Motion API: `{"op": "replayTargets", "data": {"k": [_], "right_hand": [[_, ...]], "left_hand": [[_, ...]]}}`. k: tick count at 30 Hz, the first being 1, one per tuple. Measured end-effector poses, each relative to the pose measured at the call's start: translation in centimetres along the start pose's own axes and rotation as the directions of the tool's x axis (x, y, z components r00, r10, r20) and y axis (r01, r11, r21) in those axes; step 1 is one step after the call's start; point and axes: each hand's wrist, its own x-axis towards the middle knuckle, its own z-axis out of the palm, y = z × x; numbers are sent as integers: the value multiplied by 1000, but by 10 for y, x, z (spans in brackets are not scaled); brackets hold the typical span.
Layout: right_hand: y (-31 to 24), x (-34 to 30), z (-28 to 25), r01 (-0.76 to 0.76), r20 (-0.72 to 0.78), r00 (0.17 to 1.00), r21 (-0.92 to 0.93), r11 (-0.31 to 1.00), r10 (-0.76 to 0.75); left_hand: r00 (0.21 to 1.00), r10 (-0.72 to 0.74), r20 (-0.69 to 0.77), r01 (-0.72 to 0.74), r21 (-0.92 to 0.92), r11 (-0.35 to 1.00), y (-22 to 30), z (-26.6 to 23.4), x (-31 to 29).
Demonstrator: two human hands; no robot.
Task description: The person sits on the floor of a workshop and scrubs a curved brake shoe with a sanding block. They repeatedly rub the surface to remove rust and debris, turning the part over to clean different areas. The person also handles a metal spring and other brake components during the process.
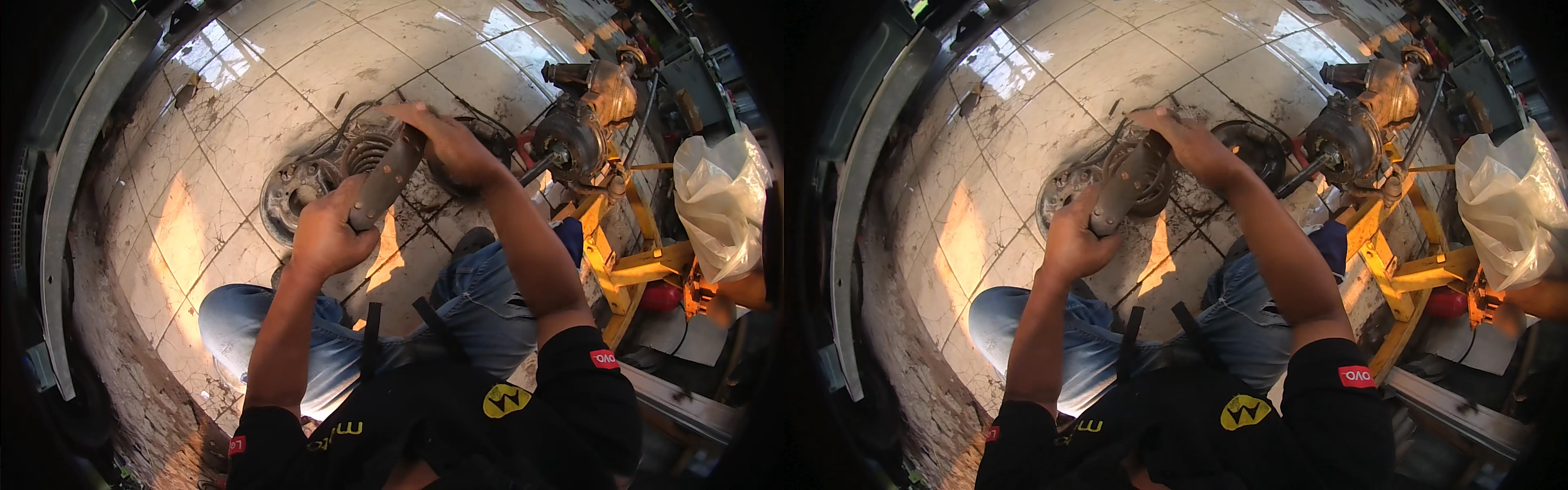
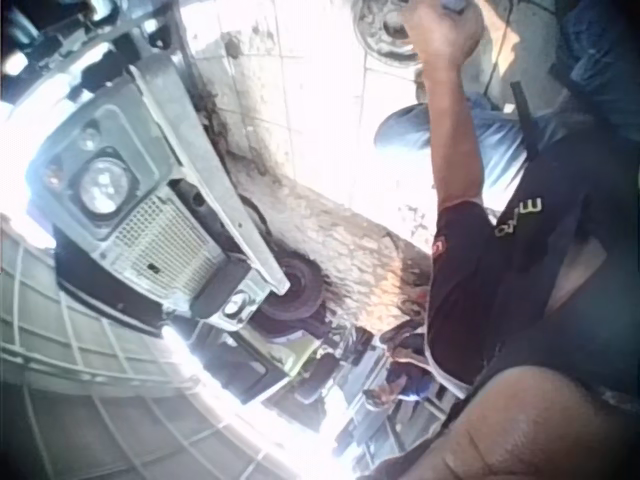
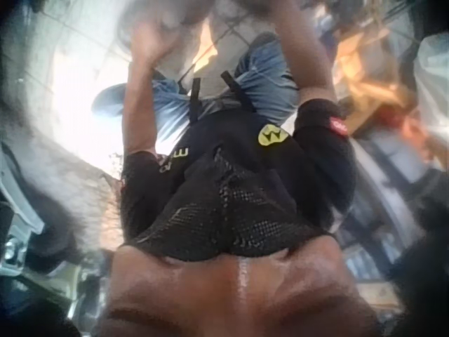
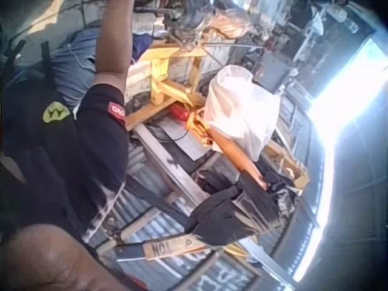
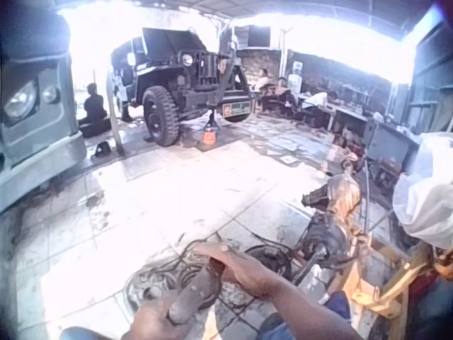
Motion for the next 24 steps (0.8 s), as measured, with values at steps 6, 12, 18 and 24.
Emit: {"op": "replayTargets", "data": {"k": [6,12,18,24], "right_hand": [[-5,0,0,-16,-9,1000,-50,999,16],[6,6,-5,13,-38,999,-405,914,-31],[5,11,-16,192,-31,969,-537,822,-246],[15,11,10,-152,-10,980,605,782,198]], "left_hand": [[992,-49,-117,45,-35,998,-10,2,1],[982,155,-113,-146,84,986,-14,11,-2],[975,164,-153,-157,60,986,-19,15,-1],[979,-201,19,201,-207,958,-13,26,8]]}}
